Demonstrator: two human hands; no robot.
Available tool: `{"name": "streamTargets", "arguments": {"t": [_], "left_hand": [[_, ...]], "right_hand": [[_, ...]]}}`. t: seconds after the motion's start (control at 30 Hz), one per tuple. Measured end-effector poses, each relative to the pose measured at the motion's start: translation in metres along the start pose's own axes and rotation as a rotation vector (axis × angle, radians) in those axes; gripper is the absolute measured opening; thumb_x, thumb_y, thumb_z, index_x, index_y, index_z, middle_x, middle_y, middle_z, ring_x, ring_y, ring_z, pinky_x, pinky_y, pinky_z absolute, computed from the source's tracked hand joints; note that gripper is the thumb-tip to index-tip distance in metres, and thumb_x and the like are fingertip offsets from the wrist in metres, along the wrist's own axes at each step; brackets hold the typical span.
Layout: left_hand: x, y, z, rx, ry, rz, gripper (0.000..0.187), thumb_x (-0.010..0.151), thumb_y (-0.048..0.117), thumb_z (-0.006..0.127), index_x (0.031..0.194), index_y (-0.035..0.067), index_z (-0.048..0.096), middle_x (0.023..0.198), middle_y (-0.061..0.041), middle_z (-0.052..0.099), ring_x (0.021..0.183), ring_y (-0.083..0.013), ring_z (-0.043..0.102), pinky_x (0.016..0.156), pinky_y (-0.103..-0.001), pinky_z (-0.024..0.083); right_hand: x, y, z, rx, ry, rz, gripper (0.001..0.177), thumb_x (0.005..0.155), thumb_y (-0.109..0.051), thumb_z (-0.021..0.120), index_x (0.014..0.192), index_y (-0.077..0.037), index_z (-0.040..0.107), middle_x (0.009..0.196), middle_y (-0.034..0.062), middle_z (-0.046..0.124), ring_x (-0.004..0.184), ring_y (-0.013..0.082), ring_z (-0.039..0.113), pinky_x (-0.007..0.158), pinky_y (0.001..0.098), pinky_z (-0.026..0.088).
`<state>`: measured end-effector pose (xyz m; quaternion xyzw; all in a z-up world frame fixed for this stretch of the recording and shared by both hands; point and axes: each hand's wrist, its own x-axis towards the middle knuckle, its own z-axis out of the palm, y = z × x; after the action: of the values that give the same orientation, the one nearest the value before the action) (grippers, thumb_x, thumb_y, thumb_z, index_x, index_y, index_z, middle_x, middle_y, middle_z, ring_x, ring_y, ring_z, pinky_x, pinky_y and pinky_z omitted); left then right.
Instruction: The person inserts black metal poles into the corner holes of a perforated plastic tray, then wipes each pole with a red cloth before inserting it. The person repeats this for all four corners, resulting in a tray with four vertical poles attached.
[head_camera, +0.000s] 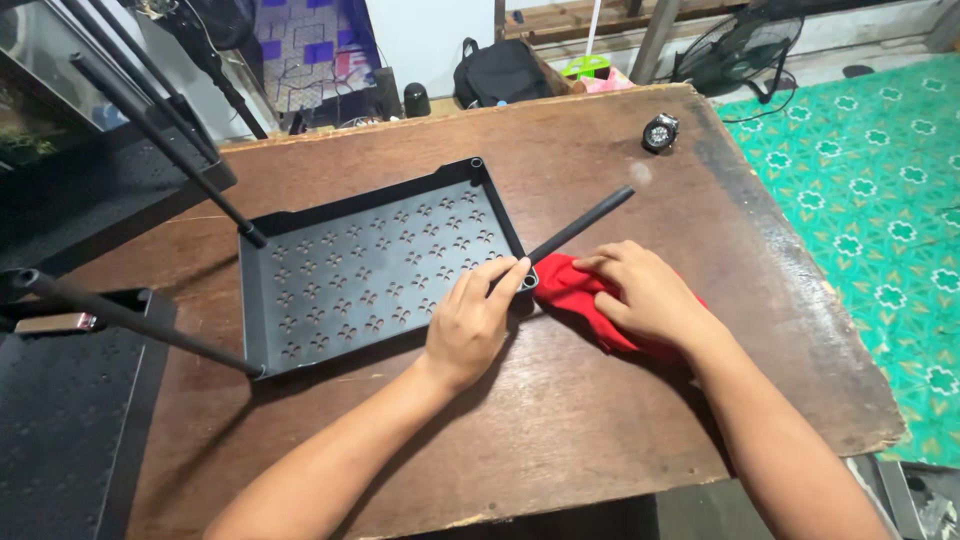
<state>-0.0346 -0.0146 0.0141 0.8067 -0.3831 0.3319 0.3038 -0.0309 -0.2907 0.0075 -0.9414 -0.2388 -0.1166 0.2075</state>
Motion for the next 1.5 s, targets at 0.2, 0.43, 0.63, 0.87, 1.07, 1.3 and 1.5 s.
{"name": "streamTargets", "arguments": {"t": [0.2,0.43,0.63,0.87,1.07,1.3,1.5], "left_hand": [[0.002,0.001,-0.001,0.176,-0.008,0.082,0.048,0.093,0.007,0.059,0.142,0.007,0.058,0.132,-0.006,0.066,0.104,-0.0207,0.065,0.084,-0.037,0.047],[-0.013,0.01,0.011,-0.02,-0.048,0.261,0.028,0.093,0.014,0.064,0.12,0.008,0.06,0.114,-0.011,0.064,0.099,-0.0284,0.064,0.08,-0.041,0.051],[-0.021,0.008,0.008,-0.162,-0.011,0.221,0.023,0.095,0.007,0.063,0.117,0.006,0.055,0.118,-0.014,0.059,0.1,-0.0316,0.065,0.085,-0.04,0.057],[-0.017,0.016,-0.002,0.096,-0.029,0.078,0.021,0.093,0.016,0.072,0.109,0.009,0.059,0.105,-0.008,0.063,0.078,-0.0237,0.063,0.067,-0.037,0.051],[-0.009,0.004,-0.019,0.098,-0.004,0.023,0.02,0.09,0.021,0.077,0.1,0.01,0.063,0.095,-0.004,0.062,0.076,-0.0212,0.064,0.064,-0.035,0.05],[-0.016,0.002,-0.011,0.068,0.001,0.092,0.019,0.082,0.01,0.073,0.098,0.011,0.064,0.099,-0.003,0.064,0.077,-0.0204,0.063,0.067,-0.035,0.051],[-0.023,0.008,-0.004,-0.001,-0.006,0.128,0.018,0.087,0.009,0.073,0.103,0.011,0.064,0.105,-0.005,0.063,0.085,-0.0212,0.064,0.073,-0.035,0.052]], "right_hand": [[-0.011,-0.01,-0.009,0.026,0.454,-0.088,0.026,0.082,-0.014,0.067,0.107,-0.009,0.073,0.1,0.0081,0.071,0.091,0.0287,0.069,0.082,0.0394,0.057],[-0.008,-0.076,-0.014,-0.14,0.527,-0.373,0.056,0.068,-0.033,0.078,0.115,-0.002,0.069,0.112,0.0137,0.068,0.099,0.0318,0.065,0.089,0.0478,0.045],[0.004,-0.091,-0.012,-0.226,0.33,-0.365,0.05,0.072,-0.029,0.076,0.114,-0.005,0.069,0.108,0.0095,0.068,0.093,0.0281,0.064,0.086,0.0447,0.046],[0.002,-0.07,0.005,-0.349,0.393,-0.353,0.024,0.076,-0.02,0.075,0.099,-0.012,0.071,0.093,0.0033,0.067,0.083,0.023,0.063,0.083,0.0424,0.045],[0.008,-0.047,0.002,-0.407,0.508,-0.241,0.02,0.078,-0.016,0.08,0.096,-0.015,0.071,0.094,-0.0003,0.067,0.087,0.0218,0.063,0.087,0.0416,0.043],[0.008,-0.058,0.012,-0.361,0.507,-0.227,0.022,0.076,-0.016,0.08,0.096,-0.012,0.071,0.094,0.0021,0.067,0.088,0.0236,0.064,0.086,0.0422,0.042],[0.007,-0.079,0.021,-0.331,0.47,-0.368,0.019,0.078,-0.015,0.076,0.097,-0.011,0.071,0.096,0.0029,0.067,0.086,0.0222,0.064,0.088,0.0412,0.045]]}}
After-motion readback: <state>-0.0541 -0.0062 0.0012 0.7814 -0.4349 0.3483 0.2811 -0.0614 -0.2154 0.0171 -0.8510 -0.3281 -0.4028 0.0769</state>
